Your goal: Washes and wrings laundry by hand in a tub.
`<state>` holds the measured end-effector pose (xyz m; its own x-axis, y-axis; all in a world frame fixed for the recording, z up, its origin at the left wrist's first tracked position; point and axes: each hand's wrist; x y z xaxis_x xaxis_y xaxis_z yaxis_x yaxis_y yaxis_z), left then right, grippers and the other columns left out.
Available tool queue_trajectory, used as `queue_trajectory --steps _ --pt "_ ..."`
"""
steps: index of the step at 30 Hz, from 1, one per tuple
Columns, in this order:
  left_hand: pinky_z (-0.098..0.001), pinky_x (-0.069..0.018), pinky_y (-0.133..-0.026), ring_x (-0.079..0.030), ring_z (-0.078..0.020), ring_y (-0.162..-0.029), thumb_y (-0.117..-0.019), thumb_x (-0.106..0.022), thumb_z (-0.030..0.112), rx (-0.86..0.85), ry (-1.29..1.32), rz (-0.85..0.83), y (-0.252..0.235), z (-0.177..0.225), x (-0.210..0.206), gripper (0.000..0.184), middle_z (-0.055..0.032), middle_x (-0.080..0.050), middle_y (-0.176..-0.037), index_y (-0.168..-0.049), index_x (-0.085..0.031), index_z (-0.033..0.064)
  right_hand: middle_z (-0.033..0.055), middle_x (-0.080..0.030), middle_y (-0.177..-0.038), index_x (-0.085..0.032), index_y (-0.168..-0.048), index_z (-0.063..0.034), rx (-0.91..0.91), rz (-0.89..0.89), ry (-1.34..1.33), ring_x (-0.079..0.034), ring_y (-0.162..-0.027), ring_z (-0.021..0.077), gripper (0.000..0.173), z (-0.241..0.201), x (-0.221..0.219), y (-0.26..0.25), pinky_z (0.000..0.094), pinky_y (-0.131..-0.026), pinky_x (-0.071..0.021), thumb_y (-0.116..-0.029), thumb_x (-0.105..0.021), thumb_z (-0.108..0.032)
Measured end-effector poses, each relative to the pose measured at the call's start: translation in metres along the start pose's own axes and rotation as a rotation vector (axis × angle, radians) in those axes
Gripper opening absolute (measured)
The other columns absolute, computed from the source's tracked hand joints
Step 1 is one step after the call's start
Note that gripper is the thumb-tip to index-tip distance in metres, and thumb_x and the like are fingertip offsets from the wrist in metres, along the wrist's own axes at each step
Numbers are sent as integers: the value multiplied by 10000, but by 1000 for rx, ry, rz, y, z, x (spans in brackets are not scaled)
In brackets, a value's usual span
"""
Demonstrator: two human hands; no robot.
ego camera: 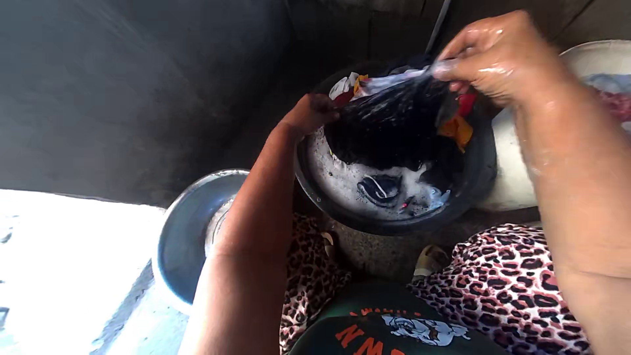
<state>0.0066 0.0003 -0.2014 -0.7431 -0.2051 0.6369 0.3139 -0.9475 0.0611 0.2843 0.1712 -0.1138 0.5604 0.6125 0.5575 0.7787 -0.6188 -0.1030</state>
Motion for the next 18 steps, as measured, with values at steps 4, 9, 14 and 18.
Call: queue_trajectory --steps 4,9,14,18 --pt "-634 -395 -1127 -530 -459 -1337 -988 -569 20 281 -346 26 -7 -30 -7 383 -295 -574 -1399 -1365 -595 -40 99 -686 -1275 -604 -1377 -28 145 -258 -151 -724 -970 108 359 -14 -51 -10 249 -822 -616 -1021 -565 -17" --pt "-564 -421 -1135 -567 -399 -1315 -1041 -460 31 135 -284 108 -10 -10 -29 347 -258 -596 -1388 -1348 -612 -27 290 -650 -1234 -635 -1272 59 -181 -235 265 -684 -1061 406 288 84 -95 -42 585 -939 -547 -1044 -505 -61" --pt "-681 -444 -1047 -604 -456 -1238 -995 -658 345 232 -388 -309 -26 -32 -102 474 -278 -650 -1276 -1313 -638 -7 307 -487 -1492 -373 -1584 -53 -202 -359 417 -486 -1368 494 820 150 -172 -24 671 -1115 -394 -881 -789 -127" --pt "-665 -421 -1077 -558 -445 -1304 -915 -704 573 335 -417 -491 -27 -43 -133 754 -279 -604 -1358 -1387 -582 -2 364 -572 -1343 -371 -1553 -4 -372 -448 526 -562 -1238 559 809 162 -200 -19 734 -1007 -438 -851 -772 -57"
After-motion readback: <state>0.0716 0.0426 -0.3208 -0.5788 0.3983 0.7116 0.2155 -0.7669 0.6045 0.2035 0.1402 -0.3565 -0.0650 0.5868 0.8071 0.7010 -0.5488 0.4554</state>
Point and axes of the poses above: each hand's wrist, its own y-axis away from the middle knuckle, its own x-axis out of the back of the hand, z = x × y
